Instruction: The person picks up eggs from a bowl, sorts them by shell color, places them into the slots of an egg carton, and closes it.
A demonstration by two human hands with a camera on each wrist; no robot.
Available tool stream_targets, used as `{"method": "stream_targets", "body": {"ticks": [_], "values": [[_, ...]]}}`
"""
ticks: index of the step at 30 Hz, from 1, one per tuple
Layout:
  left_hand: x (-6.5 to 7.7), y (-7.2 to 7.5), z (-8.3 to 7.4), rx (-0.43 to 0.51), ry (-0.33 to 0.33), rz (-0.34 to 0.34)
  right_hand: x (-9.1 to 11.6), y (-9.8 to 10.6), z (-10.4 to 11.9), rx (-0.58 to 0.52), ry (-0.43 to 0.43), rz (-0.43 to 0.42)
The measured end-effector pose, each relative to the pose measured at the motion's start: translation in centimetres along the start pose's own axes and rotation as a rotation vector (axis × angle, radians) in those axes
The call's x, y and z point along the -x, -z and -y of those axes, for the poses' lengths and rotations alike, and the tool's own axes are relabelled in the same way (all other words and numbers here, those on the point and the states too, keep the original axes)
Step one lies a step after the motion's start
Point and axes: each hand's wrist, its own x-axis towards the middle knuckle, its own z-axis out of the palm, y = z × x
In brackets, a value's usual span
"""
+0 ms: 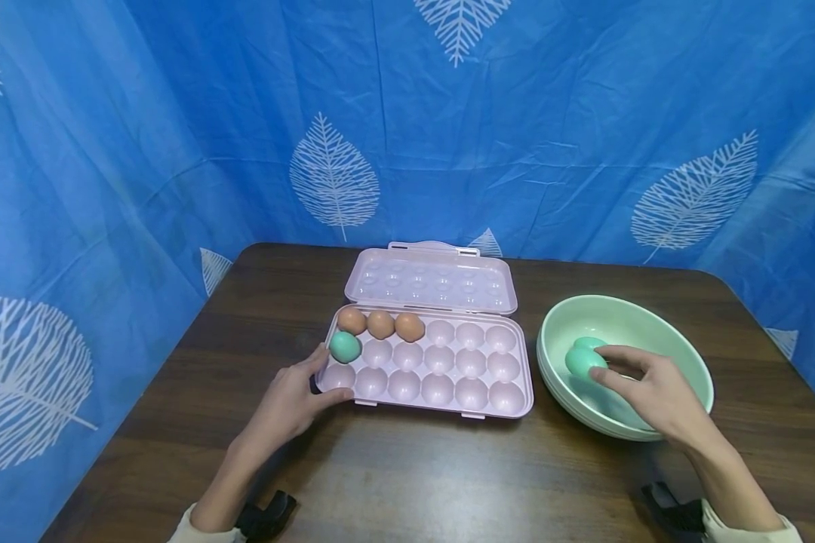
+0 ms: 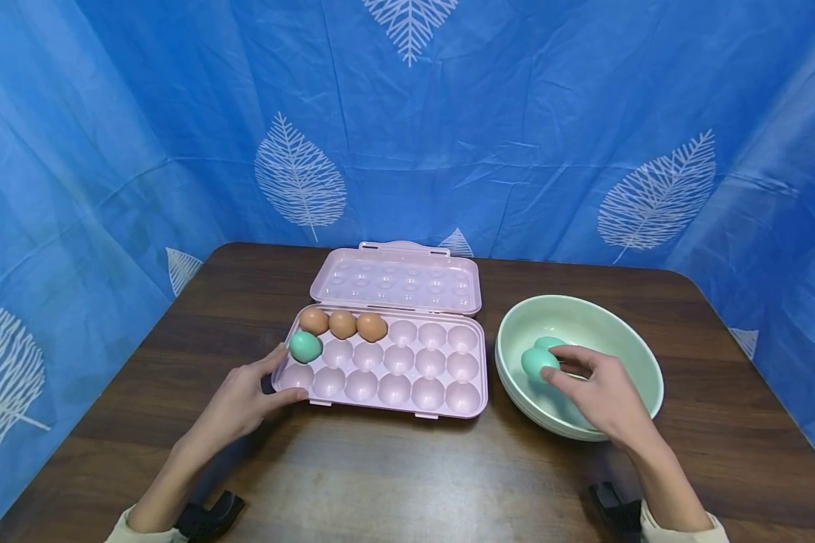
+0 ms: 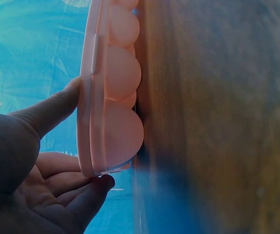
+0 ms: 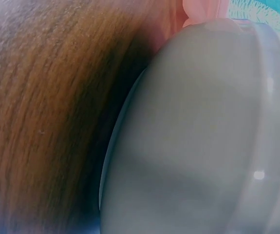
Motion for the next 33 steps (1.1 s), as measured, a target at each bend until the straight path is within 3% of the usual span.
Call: {"method": "stream_targets", "body": {"ticks": [12,23,33], "values": [[0.0,0.0,0.1,0.005,-0.007,0.000,0.4,-0.1,0.2,-0.056,0.017,-0.076],[-0.2,0.0,0.0,0.002,-0.012,0.003,0.4,-0.1,2.1,-0.043,0.057,-0.128],[-0.2,0.1,-0.1,0.001,0.006,0.013,0.4,-0.3,3.2,-0.085,-0.012,-0.153]]}}
